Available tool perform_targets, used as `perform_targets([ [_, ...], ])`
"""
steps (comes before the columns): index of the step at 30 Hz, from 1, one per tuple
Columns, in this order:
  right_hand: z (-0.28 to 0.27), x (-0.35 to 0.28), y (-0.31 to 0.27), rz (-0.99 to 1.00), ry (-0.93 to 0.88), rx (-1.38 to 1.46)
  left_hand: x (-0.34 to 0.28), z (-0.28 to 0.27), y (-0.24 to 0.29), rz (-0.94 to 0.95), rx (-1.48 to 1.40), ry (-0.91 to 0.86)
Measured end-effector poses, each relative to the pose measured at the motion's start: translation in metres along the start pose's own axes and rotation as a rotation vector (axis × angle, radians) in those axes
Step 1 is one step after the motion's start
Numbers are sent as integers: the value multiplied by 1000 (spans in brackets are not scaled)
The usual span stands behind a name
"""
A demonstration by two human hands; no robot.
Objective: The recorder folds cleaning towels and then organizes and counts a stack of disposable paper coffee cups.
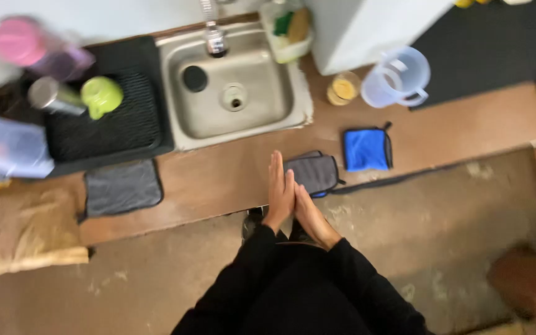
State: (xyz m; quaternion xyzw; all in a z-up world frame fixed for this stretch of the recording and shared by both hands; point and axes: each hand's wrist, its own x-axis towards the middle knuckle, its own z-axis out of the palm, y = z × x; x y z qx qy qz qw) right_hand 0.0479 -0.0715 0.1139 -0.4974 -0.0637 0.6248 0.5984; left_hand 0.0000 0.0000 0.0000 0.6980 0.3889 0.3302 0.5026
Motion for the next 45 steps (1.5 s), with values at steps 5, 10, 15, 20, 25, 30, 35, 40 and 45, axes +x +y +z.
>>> perform_targets([
  [5,-119,-30,38,-327,510,-834,16,39,-5,294,260,-244],
  [10,-227,-84,83,-189,908,-916,23,22,-18,542,713,-409],
  [15,-289,-104,127,-78,986,-783,24,-19,-20,394,840,-296],
  [20,-188,-62,31,-318,719,-1015,32,40,-1,457,788,-336],
  [25,-202,10,-29,-796,718,-1351,23,78,21,459,751,-327],
  [30,-211,55,-94,-802,463,-1713,-9,95,19,370,779,-249],
  [35,-266,67,-114,-818,426,-1930,-7,121,32,334,853,-241],
  [40,-331,55,-152,-816,468,-2007,13,158,40,332,814,-231],
  [45,-392,51,-187,-726,544,-1879,41,201,51,365,789,-254],
])
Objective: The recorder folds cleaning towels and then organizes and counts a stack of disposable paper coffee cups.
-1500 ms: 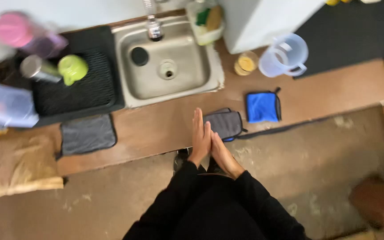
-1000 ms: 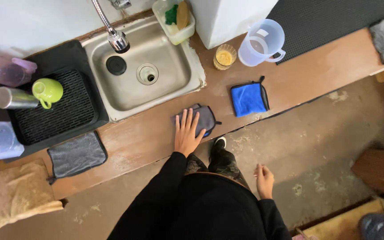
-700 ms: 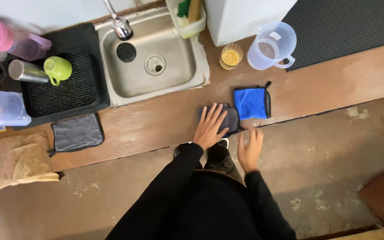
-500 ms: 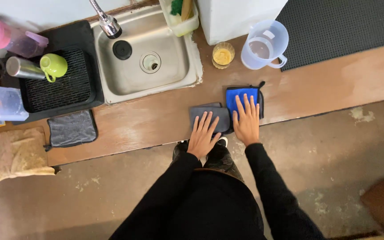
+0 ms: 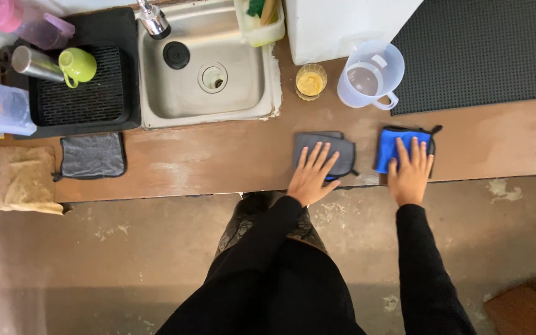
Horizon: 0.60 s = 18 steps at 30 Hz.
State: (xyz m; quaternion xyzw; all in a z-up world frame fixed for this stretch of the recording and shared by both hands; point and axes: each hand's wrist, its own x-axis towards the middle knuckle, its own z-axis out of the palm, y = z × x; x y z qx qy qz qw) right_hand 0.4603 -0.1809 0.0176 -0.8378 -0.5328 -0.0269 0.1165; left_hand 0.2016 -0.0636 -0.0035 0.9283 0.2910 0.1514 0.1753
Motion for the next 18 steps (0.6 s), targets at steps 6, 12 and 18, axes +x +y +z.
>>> perform_targets([
  [6,-15,6,-76,-64,24,191,15,-1,3,-9,2,-73],
  [12,25,-8,-128,-110,-80,70,-44,-26,-26,67,98,-93],
  [18,14,8,-58,172,125,-87,-69,-87,-26,-46,-250,0],
])
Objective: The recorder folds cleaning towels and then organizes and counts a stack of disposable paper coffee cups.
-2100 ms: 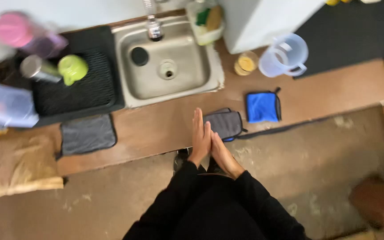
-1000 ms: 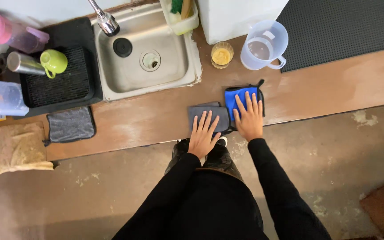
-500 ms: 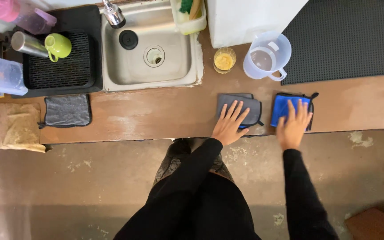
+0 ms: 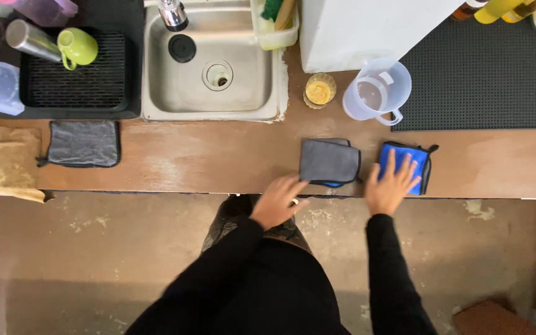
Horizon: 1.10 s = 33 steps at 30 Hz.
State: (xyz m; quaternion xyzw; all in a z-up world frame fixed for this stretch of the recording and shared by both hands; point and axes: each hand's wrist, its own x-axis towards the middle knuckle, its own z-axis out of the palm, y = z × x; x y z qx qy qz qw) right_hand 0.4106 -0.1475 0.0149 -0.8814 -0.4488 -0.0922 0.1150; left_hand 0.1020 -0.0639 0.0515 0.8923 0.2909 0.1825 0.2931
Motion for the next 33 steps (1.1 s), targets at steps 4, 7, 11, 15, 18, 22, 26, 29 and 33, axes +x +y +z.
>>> perform_targets([
  [4,-12,2,53,-150,-92,56,-85,-24,-55,-411,-75,-58],
  [7,-8,11,77,-174,-261,191,-213,-7,-127,-868,-115,-11],
  [11,3,15,78,-369,-41,199,-414,47,-217,-1170,191,91],
  [15,-12,-5,33,-234,-30,256,-497,11,-167,-1905,-156,358],
  [18,-35,-42,-40,-171,155,308,-518,12,-186,-1890,-172,461],
  [22,20,-124,-97,-88,296,29,-517,-17,-262,-1722,-148,690],
  [26,7,-200,-261,-218,-6,352,-507,-107,-368,-1522,-107,897],
  [29,16,-241,-390,-275,-199,485,-494,-214,-435,-1274,32,1070],
  [33,51,-271,-533,-458,-289,554,-478,-361,-507,-1074,219,1047],
])
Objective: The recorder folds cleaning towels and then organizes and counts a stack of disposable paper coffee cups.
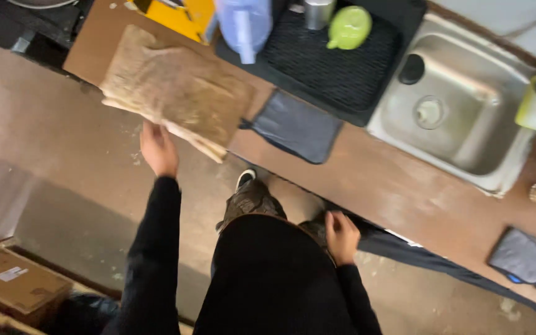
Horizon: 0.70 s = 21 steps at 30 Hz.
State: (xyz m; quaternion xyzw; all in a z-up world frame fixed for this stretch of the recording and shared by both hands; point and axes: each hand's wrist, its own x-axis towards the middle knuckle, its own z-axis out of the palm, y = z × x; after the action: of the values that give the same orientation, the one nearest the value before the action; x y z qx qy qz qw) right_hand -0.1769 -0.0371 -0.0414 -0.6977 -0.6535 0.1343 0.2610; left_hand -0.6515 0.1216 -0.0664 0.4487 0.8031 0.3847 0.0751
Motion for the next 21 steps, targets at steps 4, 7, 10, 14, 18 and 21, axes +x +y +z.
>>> perform_targets([
  [4,52,71,-110,-48,-114,-27,121,27,-33,107,-31,0],
  [7,92,134,-170,-120,-202,-199,191,54,-60,99,195,-73],
  [10,131,190,-215,-215,-184,-115,231,80,-88,39,219,-215],
  [14,178,236,-234,-16,-408,-256,257,94,-76,89,377,-316],
  [18,210,247,-238,133,-294,-470,266,107,-79,48,348,-342],
  [21,216,247,-233,146,-201,-476,267,111,-84,-10,347,-353],
])
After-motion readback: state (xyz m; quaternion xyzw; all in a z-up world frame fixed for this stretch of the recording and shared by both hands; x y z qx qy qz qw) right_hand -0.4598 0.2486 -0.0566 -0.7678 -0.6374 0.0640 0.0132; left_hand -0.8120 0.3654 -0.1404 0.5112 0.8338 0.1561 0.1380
